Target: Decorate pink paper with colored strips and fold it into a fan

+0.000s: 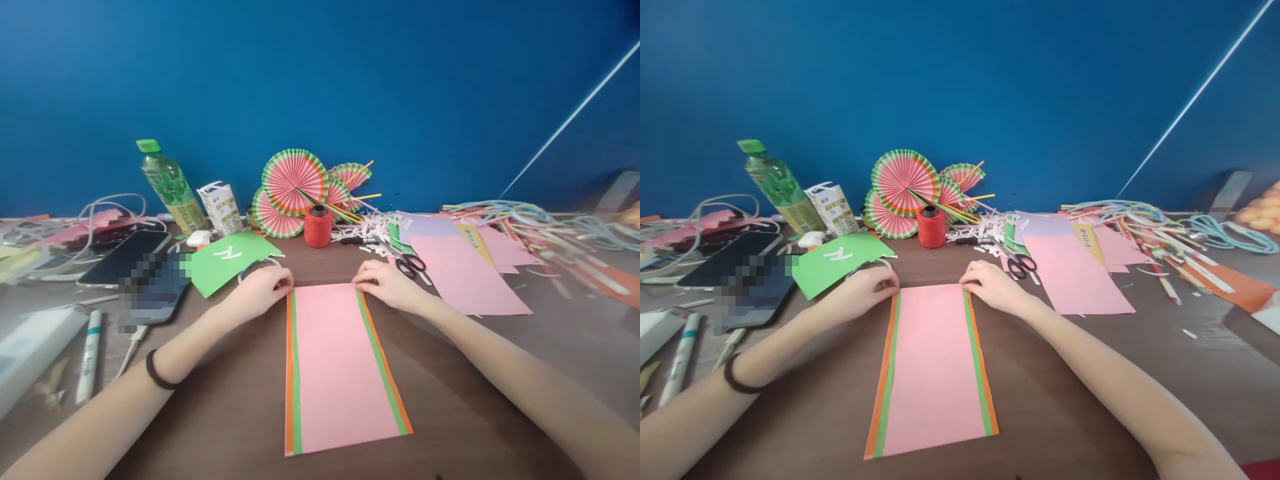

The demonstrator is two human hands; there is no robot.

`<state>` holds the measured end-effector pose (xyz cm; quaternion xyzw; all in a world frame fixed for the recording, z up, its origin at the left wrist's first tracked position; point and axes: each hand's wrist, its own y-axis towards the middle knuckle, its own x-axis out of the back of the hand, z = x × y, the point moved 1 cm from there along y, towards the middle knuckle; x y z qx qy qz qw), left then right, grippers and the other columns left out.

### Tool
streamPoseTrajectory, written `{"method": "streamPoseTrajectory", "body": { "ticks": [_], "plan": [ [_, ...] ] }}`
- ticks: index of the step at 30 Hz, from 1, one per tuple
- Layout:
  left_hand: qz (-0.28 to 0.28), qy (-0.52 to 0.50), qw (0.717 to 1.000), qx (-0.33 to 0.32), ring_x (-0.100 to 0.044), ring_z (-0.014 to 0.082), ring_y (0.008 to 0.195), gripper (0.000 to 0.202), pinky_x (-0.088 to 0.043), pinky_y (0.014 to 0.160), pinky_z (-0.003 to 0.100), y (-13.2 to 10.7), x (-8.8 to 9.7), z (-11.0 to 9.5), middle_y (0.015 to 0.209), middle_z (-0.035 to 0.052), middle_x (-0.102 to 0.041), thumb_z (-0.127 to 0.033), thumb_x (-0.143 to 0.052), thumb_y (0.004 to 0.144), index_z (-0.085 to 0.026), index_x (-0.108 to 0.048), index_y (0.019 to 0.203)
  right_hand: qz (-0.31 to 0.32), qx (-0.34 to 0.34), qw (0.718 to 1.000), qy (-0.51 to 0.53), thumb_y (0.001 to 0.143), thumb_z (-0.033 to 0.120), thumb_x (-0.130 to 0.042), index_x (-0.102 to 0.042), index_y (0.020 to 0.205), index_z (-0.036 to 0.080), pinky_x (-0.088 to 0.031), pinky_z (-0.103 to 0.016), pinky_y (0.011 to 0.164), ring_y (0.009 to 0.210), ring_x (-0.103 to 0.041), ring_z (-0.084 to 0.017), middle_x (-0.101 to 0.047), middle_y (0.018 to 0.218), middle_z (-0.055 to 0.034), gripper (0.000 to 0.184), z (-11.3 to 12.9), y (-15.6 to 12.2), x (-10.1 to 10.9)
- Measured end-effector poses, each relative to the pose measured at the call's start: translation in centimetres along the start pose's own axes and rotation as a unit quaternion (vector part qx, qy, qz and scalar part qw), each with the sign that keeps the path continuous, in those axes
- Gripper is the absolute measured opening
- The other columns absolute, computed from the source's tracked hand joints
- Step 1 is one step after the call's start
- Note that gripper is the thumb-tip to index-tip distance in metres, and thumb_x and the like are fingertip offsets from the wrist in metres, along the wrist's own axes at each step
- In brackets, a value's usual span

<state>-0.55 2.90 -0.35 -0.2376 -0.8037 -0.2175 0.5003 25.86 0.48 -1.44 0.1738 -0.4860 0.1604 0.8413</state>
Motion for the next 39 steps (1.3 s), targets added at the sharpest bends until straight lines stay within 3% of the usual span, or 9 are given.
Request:
{"method": "streamPoseTrajectory", "body": {
  "ticks": [8, 15, 25, 32, 39],
  "plan": [
    [0.022, 0.061, 0.997, -0.048, -0.054, 0.0167, 0.072, 0.013, -0.039, 0.066, 0.028, 0.1, -0.4, -0.2, 0.075, 0.0021, -0.059, -0.021, -0.045, 0.08, -0.017, -0.057, 0.082, 0.003, 0.033, 0.997, -0.066, 0.081, 0.011, -0.047, -0.063, 0.079, 0.016, -0.038, -0.032, 0.08, 0.087, -0.054, -0.018, -0.062, 0.084, -0.0053, 0.018, 0.7, -0.3, -0.1],
    [0.029, 0.102, 0.992, -0.071, -0.055, 0.0161, 0.075, 0.012, -0.039, 0.067, 0.026, 0.1, -0.5, -0.4, 0.076, 0.002, -0.061, -0.014, -0.045, 0.079, -0.017, -0.057, 0.075, 0.014, 0.049, 0.992, -0.117, 0.08, 0.007, -0.046, -0.063, 0.078, 0.015, -0.037, -0.028, 0.074, 0.081, -0.054, -0.017, -0.062, 0.081, -0.0056, 0.018, 0.3, -0.1, -0.5],
    [-0.05, 0.341, 0.928, -0.144, -0.053, 0.0191, 0.07, 0.017, -0.037, 0.062, 0.031, -0.6, -1.4, -1.6, 0.07, 0.0042, -0.057, -0.012, -0.043, 0.08, -0.017, -0.056, 0.072, 0.021, 0.077, 0.951, -0.298, 0.082, 0.007, -0.044, -0.06, 0.081, 0.014, -0.027, -0.028, 0.065, 0.077, -0.05, -0.017, -0.06, 0.081, -0.0065, 0.018, 1.4, -0.7, -1.1],
    [-0.061, 0.373, 0.913, -0.154, -0.053, 0.0191, 0.07, 0.012, -0.034, 0.059, 0.031, -0.8, -1.8, -1.9, 0.07, 0.0048, -0.055, -0.011, -0.046, 0.078, -0.017, -0.055, 0.072, 0.008, 0.084, 0.929, -0.359, 0.078, 0.002, -0.043, -0.057, 0.076, 0.014, -0.023, -0.03, 0.061, 0.073, -0.048, -0.018, -0.057, 0.078, -0.0068, 0.018, 2.1, -0.8, -1.4],
    [-0.065, 0.389, 0.904, -0.165, -0.051, 0.0183, 0.066, 0.016, -0.033, 0.059, 0.031, -1.0, -1.9, -2.2, 0.068, 0.0045, -0.053, -0.006, -0.045, 0.077, -0.017, -0.054, 0.07, 0.011, 0.086, 0.927, -0.365, 0.077, 0.002, -0.044, -0.056, 0.074, 0.014, -0.021, -0.03, 0.06, 0.07, -0.047, -0.018, -0.057, 0.076, -0.0067, 0.018, 2.0, -0.9, -1.7]
  ]
}}
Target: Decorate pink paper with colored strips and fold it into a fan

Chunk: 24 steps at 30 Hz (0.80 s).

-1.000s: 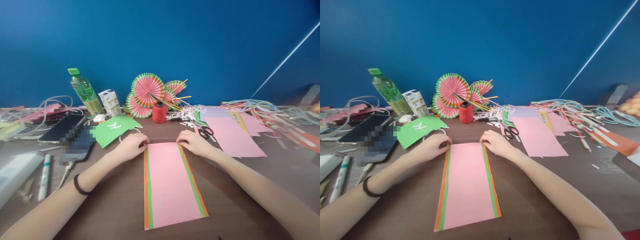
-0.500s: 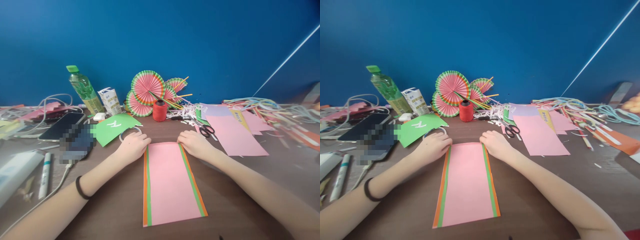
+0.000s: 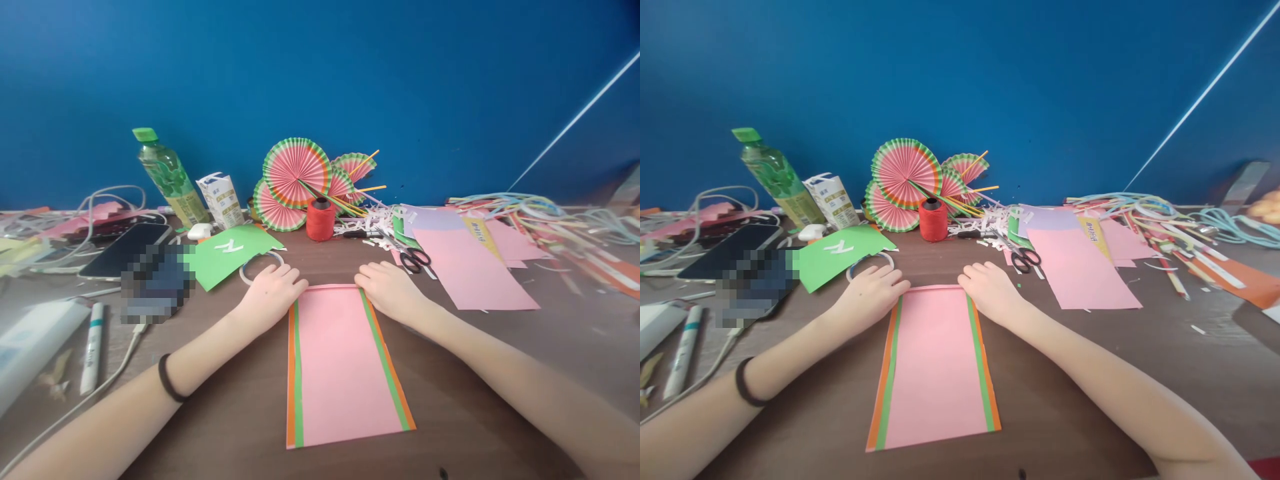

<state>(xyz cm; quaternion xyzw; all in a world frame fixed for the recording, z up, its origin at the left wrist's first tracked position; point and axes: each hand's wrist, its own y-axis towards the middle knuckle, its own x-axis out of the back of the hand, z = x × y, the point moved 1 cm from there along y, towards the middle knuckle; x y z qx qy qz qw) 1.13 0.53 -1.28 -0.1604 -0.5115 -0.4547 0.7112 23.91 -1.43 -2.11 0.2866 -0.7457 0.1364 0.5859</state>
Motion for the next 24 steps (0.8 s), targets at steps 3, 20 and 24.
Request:
{"method": "streamPoseTrajectory", "body": {
  "ticks": [3, 20, 24],
  "plan": [
    [0.004, 0.007, 1.0, -0.01, -0.051, 0.019, 0.064, 0.018, -0.033, 0.058, 0.032, 0.0, 0.4, -0.3, 0.066, 0.0051, -0.053, -0.003, -0.045, 0.076, -0.016, -0.054, 0.068, 0.006, 0.0, 1.0, 0.004, 0.077, 0.001, -0.044, -0.057, 0.073, 0.014, -0.021, -0.03, 0.06, 0.069, -0.047, -0.017, -0.057, 0.076, -0.0065, 0.019, 0.1, -0.1, 0.1],
    [0.027, 0.027, 0.999, -0.026, -0.052, 0.0205, 0.062, 0.022, -0.032, 0.054, 0.032, -0.3, 0.6, -1.4, 0.063, 0.0077, -0.055, 0.004, -0.046, 0.073, -0.012, -0.056, 0.062, 0.053, -0.01, 0.999, -0.007, 0.075, -0.001, -0.044, -0.061, 0.073, 0.013, -0.022, -0.031, 0.06, 0.071, -0.05, -0.02, -0.059, 0.075, -0.0083, 0.022, 1.0, -0.5, 1.1],
    [0.036, 0.034, 0.999, -0.013, -0.052, 0.0213, 0.061, 0.022, -0.033, 0.053, 0.032, -0.6, 0.7, -2.2, 0.062, 0.009, -0.056, 0.006, -0.045, 0.071, -0.009, -0.059, 0.066, 0.077, -0.014, 0.997, -0.018, 0.075, -0.003, -0.043, -0.064, 0.081, 0.01, -0.024, -0.031, 0.062, 0.074, -0.052, -0.021, -0.061, 0.078, -0.0103, 0.026, 1.6, -0.6, 1.7]
  ]
}}
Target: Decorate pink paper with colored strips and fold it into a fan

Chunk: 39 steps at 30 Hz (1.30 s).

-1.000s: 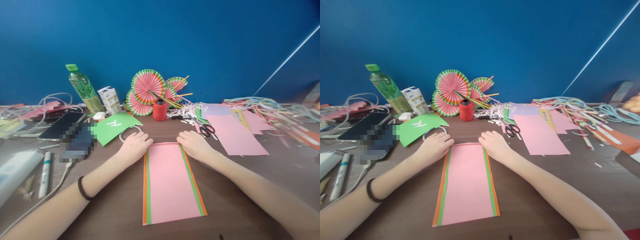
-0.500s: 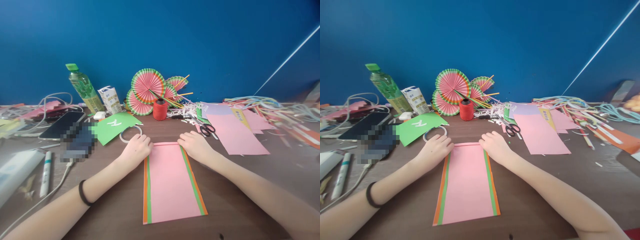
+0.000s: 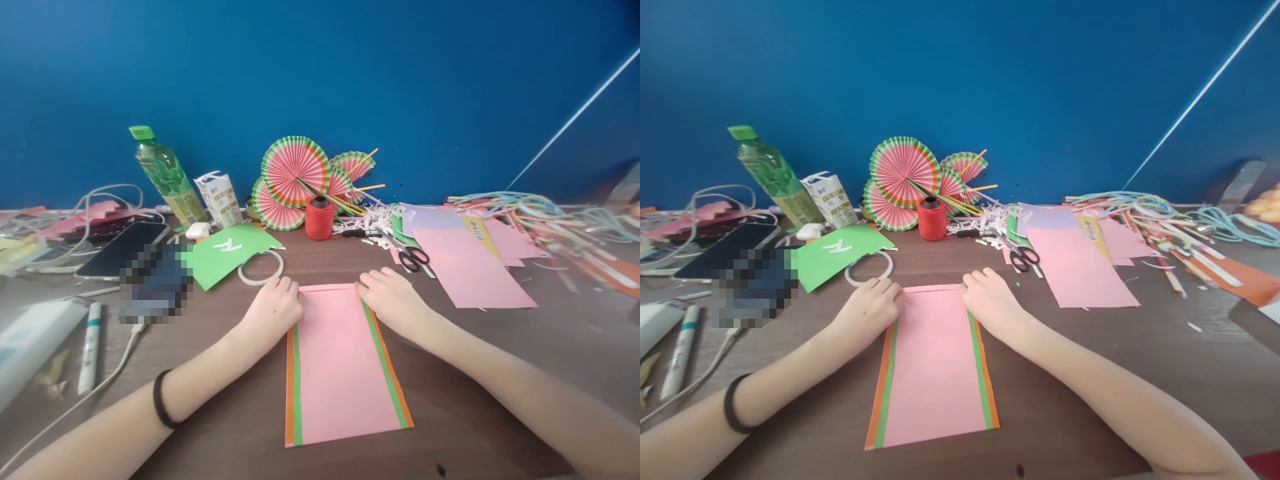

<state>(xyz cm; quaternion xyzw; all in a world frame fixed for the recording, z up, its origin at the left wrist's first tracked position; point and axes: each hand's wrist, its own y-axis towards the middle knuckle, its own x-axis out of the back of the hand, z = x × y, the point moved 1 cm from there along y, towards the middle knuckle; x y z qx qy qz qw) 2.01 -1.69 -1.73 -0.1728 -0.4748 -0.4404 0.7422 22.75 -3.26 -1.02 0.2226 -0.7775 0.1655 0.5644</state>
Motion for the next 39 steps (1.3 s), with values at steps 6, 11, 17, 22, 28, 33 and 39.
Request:
{"method": "streamPoseTrajectory", "body": {
  "ticks": [6, 11, 17, 22, 28, 33, 39],
  "plan": [
    [0.037, -0.017, 0.998, 0.038, -0.052, 0.0218, 0.06, 0.022, -0.032, 0.052, 0.031, -0.1, 0.5, -1.3, 0.064, 0.0116, -0.057, 0.006, -0.042, 0.069, -0.007, -0.059, 0.066, -0.001, -0.009, 1.0, -0.017, 0.075, -0.004, -0.041, -0.065, 0.085, 0.008, -0.028, -0.032, 0.062, 0.075, -0.054, -0.023, -0.062, 0.081, -0.0138, 0.029, 1.0, -0.3, -0.3],
    [0.034, -0.019, 0.998, 0.051, -0.052, 0.0216, 0.063, 0.037, -0.03, 0.055, 0.032, -0.1, 0.3, -1.7, 0.067, 0.0106, -0.058, 0.001, -0.04, 0.074, -0.004, -0.057, 0.106, -0.018, -0.026, 0.999, -0.022, 0.075, -0.003, -0.04, -0.061, 0.105, 0.005, -0.031, -0.032, 0.063, 0.073, -0.056, -0.022, -0.063, 0.08, -0.0144, 0.037, 1.7, -0.3, -0.7],
    [0.051, -0.042, 0.996, 0.054, -0.052, 0.0238, 0.07, 0.044, -0.031, 0.059, 0.033, 0.2, 0.4, -1.7, 0.073, 0.0109, -0.058, -0.033, -0.038, 0.087, -0.012, -0.048, 0.125, -0.038, -0.032, 0.997, -0.054, 0.08, 0.003, -0.041, -0.038, 0.133, 0.02, -0.03, -0.032, 0.062, 0.07, -0.055, -0.021, -0.062, 0.076, -0.0095, 0.056, 2.6, -0.3, -0.8],
    [0.082, -0.054, 0.993, 0.067, -0.052, 0.0248, 0.072, 0.047, -0.029, 0.06, 0.033, 0.4, 0.9, -1.8, 0.075, 0.0115, -0.058, -0.039, -0.039, 0.087, -0.013, -0.049, 0.124, -0.022, -0.038, 0.998, -0.054, 0.081, 0.003, -0.04, -0.038, 0.133, 0.022, -0.03, -0.032, 0.062, 0.073, -0.055, -0.022, -0.061, 0.077, -0.01, 0.056, 2.9, -0.2, -0.9],
    [0.08, -0.068, 0.991, 0.081, -0.052, 0.0255, 0.074, 0.045, -0.03, 0.061, 0.033, 0.6, 0.8, -2.0, 0.076, 0.0122, -0.058, -0.036, -0.04, 0.086, -0.012, -0.05, 0.123, -0.022, -0.045, 0.998, -0.037, 0.083, 0.005, -0.039, -0.041, 0.132, 0.022, -0.032, -0.033, 0.064, 0.074, -0.055, -0.022, -0.061, 0.079, -0.0111, 0.051, 2.8, -0.1, -0.9],
    [0.046, -0.06, 0.993, 0.093, -0.053, 0.0258, 0.073, 0.044, -0.033, 0.06, 0.034, 0.2, 0.2, -2.4, 0.075, 0.0133, -0.059, -0.029, -0.043, 0.084, -0.005, -0.052, 0.12, -0.01, -0.062, 0.998, -0.019, 0.081, 0.004, -0.04, -0.046, 0.128, 0.017, -0.032, -0.033, 0.063, 0.075, -0.055, -0.022, -0.061, 0.079, -0.0122, 0.048, 2.7, -0.2, -0.6],
    [-0.083, -0.08, 0.988, 0.098, -0.055, 0.0249, 0.086, 0.024, -0.041, 0.07, 0.035, 0.4, -0.6, -1.5, 0.086, 0.0126, -0.061, -0.02, -0.046, 0.083, -0.008, -0.065, 0.091, -0.033, -0.073, 0.997, 0.01, 0.081, 0.006, -0.041, -0.056, 0.118, 0.015, -0.029, -0.032, 0.063, 0.076, -0.054, -0.021, -0.062, 0.082, -0.0115, 0.041, 2.0, -0.2, -0.9]
  ]
}}
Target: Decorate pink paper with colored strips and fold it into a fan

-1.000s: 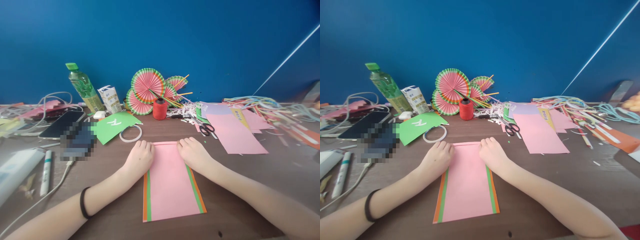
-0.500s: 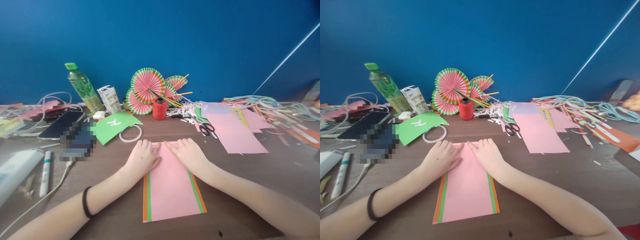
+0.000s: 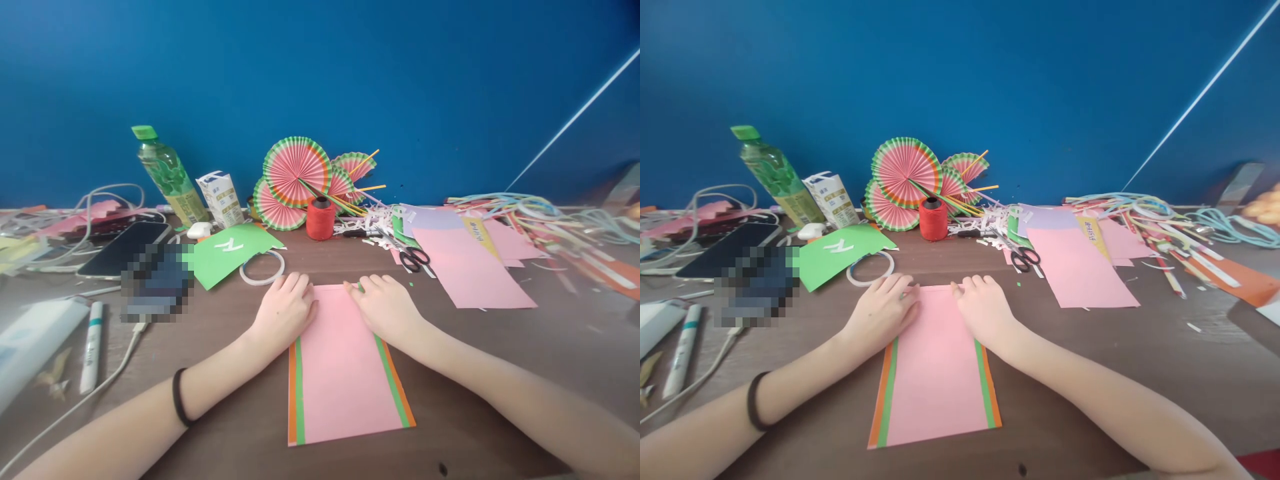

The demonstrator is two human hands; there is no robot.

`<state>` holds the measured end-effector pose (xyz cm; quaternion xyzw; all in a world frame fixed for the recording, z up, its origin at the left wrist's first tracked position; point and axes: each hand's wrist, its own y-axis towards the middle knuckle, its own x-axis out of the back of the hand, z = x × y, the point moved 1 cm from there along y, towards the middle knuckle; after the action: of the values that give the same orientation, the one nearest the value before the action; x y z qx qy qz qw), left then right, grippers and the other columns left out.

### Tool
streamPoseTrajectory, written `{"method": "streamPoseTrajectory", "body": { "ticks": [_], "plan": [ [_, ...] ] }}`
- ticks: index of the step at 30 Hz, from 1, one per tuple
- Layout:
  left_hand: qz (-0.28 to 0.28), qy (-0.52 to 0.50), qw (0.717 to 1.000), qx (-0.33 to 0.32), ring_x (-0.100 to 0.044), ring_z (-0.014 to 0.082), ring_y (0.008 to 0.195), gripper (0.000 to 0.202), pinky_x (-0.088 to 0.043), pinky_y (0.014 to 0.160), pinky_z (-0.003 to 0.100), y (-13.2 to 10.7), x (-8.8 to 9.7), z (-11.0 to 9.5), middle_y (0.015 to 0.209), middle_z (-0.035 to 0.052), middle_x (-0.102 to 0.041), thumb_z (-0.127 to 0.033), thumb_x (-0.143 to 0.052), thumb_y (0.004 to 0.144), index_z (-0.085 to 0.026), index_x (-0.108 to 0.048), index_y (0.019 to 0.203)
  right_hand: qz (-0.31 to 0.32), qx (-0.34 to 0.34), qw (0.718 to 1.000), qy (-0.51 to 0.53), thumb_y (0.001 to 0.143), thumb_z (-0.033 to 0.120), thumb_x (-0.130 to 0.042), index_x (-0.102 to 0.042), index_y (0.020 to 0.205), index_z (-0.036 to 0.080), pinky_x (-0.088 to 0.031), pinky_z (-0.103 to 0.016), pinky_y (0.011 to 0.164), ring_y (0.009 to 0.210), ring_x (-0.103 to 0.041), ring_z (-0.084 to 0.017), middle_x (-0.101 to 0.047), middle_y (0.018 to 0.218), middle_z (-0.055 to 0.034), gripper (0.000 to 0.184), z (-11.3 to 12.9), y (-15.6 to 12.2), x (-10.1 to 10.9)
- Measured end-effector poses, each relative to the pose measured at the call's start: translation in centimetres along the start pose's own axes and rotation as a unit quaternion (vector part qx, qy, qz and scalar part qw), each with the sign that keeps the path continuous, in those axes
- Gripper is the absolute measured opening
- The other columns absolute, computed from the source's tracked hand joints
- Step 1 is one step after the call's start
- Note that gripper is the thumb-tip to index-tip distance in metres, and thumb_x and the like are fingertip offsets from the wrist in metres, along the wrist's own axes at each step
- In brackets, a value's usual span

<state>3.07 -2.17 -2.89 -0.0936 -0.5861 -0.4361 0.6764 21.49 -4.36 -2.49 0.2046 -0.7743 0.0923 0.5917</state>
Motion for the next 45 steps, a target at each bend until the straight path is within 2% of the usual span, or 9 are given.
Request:
{"method": "streamPoseTrajectory", "body": {
  "ticks": [3, 6, 8, 13, 17, 23, 34, 41, 45],
  "plan": [
    [-0.062, -0.021, 0.998, -0.018, -0.054, 0.0223, 0.092, 0.021, -0.042, 0.076, 0.032, 0.1, -0.5, 0.6, 0.096, 0.0108, -0.061, -0.014, -0.044, 0.083, -0.011, -0.065, 0.079, -0.034, -0.013, 0.999, 0.011, 0.079, 0.008, -0.044, -0.063, 0.105, 0.015, -0.027, -0.031, 0.062, 0.074, -0.053, -0.02, -0.062, 0.077, -0.0097, 0.033, -0.3, 0.1, -0.4],
    [-0.057, -0.033, 0.998, -0.017, -0.055, 0.0186, 0.078, 0.022, -0.044, 0.068, 0.03, 0.0, -1.1, 1.0, 0.083, 0.0079, -0.062, -0.017, -0.043, 0.084, -0.013, -0.065, 0.083, -0.049, -0.024, 0.998, 0.017, 0.075, 0.009, -0.047, -0.065, 0.076, 0.014, -0.026, -0.03, 0.06, 0.069, -0.051, -0.019, -0.06, 0.071, -0.0081, 0.018, -0.6, 0.3, -0.7],
    [-0.041, -0.049, 0.998, -0.012, -0.053, 0.0169, 0.072, 0.023, -0.043, 0.065, 0.029, -0.1, -1.4, 1.3, 0.078, 0.0063, -0.061, -0.019, -0.042, 0.086, -0.014, -0.064, 0.083, -0.075, -0.023, 0.997, 0.022, 0.074, 0.009, -0.048, -0.062, 0.068, 0.014, -0.026, -0.03, 0.06, 0.066, -0.05, -0.018, -0.059, 0.067, -0.0066, 0.016, -0.9, 0.3, -0.9],
    [-0.008, -0.11, 0.993, 0.045, -0.051, 0.0159, 0.074, 0.024, -0.042, 0.068, 0.028, -0.1, -1.7, 2.3, 0.078, 0.0039, -0.06, -0.018, -0.039, 0.088, -0.017, -0.062, 0.08, -0.158, -0.015, 0.984, 0.076, 0.085, 0.019, -0.045, -0.058, 0.072, 0.016, -0.028, -0.029, 0.063, 0.072, -0.048, -0.018, -0.058, 0.071, -0.0046, 0.019, -1.9, 0.8, -2.0],
    [0.026, -0.137, 0.987, 0.074, -0.051, 0.0168, 0.075, 0.018, -0.041, 0.069, 0.029, 0.1, -1.5, 2.8, 0.081, 0.0034, -0.059, -0.019, -0.042, 0.087, -0.017, -0.059, 0.082, -0.155, -0.023, 0.965, 0.208, 0.084, 0.024, -0.049, -0.053, 0.068, 0.018, -0.033, -0.026, 0.066, 0.073, -0.046, -0.016, -0.054, 0.073, -0.0028, 0.018, -2.7, 1.2, -2.8],
    [0.096, -0.243, 0.959, 0.113, -0.05, 0.0182, 0.082, 0.008, -0.042, 0.073, 0.03, 0.6, -1.0, 3.6, 0.086, 0.0035, -0.059, -0.015, -0.048, 0.081, -0.016, -0.054, 0.087, -0.136, -0.016, 0.935, 0.327, 0.082, 0.018, -0.048, -0.05, 0.07, 0.018, -0.037, -0.028, 0.07, 0.076, -0.046, -0.017, -0.054, 0.077, -0.0032, 0.013, -3.1, 1.3, -2.5],
    [0.143, -0.352, 0.915, 0.135, -0.049, 0.0175, 0.078, 0.005, -0.04, 0.069, 0.029, 1.0, 0.0, 4.1, 0.074, 0.001, -0.054, -0.017, -0.05, 0.076, -0.018, -0.052, 0.071, -0.115, -0.006, 0.906, 0.407, 0.082, 0.017, -0.049, -0.055, 0.076, 0.017, -0.038, -0.028, 0.071, 0.076, -0.046, -0.015, -0.053, 0.078, -0.0026, 0.009, -3.3, 1.5, -2.6],
    [0.22, -0.424, 0.865, 0.155, -0.051, 0.0135, 0.063, 0.005, -0.039, 0.059, 0.025, 0.7, 0.4, 4.0, 0.068, -0.0027, -0.053, -0.023, -0.047, 0.077, -0.02, -0.049, 0.074, -0.107, -0.01, 0.902, 0.418, 0.081, 0.018, -0.051, -0.057, 0.077, 0.016, -0.038, -0.027, 0.069, 0.074, -0.045, -0.015, -0.048, 0.072, -0.001, 0.007, -3.5, 1.5, -2.8],
    [0.233, -0.437, 0.856, 0.147, -0.051, 0.0132, 0.063, 0.006, -0.038, 0.058, 0.024, 0.6, 0.6, 4.0, 0.068, -0.0034, -0.053, -0.025, -0.046, 0.077, -0.02, -0.048, 0.073, -0.109, 0.008, 0.899, 0.424, 0.081, 0.019, -0.052, -0.058, 0.077, 0.016, -0.039, -0.028, 0.072, 0.077, -0.046, -0.015, -0.049, 0.077, -0.0021, 0.008, -3.5, 1.5, -2.8]
  ]
}}
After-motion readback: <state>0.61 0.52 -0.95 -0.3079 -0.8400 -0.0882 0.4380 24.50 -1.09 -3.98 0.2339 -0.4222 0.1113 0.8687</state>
